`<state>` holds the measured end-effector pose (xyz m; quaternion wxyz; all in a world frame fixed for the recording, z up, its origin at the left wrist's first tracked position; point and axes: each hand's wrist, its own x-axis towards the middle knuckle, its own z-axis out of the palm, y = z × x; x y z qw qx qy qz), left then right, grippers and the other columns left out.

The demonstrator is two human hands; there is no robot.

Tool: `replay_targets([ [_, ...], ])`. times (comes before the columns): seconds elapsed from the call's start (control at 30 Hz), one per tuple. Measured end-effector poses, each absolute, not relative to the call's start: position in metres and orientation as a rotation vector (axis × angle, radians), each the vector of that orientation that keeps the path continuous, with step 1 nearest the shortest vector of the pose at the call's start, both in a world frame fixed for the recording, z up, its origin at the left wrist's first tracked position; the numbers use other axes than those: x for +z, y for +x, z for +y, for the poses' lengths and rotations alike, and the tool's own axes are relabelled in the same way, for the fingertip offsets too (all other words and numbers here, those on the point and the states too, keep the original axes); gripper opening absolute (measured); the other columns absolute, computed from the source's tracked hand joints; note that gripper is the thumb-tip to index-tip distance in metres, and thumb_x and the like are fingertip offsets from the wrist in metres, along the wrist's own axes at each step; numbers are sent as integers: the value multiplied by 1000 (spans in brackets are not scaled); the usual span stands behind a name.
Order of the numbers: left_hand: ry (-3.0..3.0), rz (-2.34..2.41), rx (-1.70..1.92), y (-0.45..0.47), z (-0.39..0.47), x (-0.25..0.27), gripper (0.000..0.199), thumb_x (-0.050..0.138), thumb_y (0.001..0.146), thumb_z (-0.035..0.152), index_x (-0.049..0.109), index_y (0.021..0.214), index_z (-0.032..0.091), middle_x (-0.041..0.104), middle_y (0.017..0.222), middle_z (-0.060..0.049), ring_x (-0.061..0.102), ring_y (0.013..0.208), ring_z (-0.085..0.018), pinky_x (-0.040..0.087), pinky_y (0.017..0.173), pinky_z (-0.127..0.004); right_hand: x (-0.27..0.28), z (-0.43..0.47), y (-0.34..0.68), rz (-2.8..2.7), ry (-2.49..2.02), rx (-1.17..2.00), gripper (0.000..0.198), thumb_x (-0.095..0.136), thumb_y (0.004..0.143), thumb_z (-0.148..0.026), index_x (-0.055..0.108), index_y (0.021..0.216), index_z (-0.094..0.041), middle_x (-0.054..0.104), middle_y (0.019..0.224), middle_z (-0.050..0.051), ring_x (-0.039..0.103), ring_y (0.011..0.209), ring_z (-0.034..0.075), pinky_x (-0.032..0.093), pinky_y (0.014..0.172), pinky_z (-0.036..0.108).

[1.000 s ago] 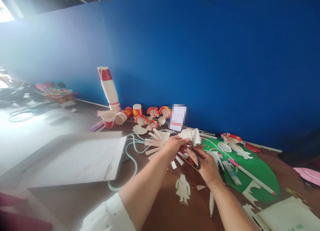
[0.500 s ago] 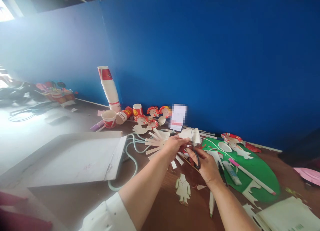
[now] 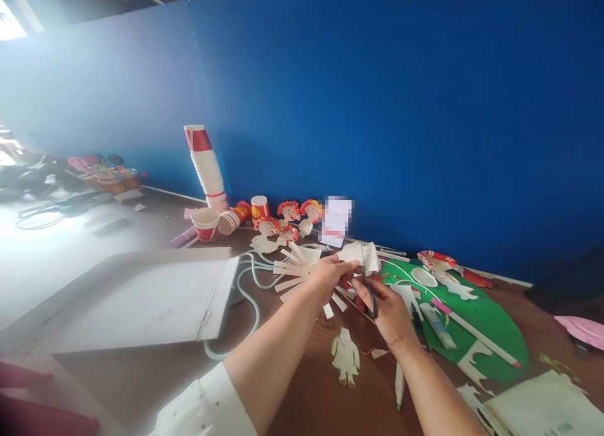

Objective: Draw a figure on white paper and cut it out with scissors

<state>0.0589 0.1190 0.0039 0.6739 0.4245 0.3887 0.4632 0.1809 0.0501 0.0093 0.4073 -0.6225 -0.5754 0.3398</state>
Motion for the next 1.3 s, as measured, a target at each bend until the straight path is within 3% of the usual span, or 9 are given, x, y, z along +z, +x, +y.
replay_targets([
  [0.27,968,846,1029,60,120,1,24,72,65,33,61,68,11,56,58,-1,46,47,-7,37,45,-21,6,52,182,-1413,-1533,881,36,58,76,-57,67,79,-23,59,55,-2,51,51,16,39,48,26],
  [1.3,982,856,1031,61,120,-1,24,71,66,34,61,66,12,53,55,1,44,46,-6,35,45,-20,12,48,179,-1430,-1595,813,39,58,77,-54,57,56,-21,55,53,-2,46,50,14,34,47,24],
])
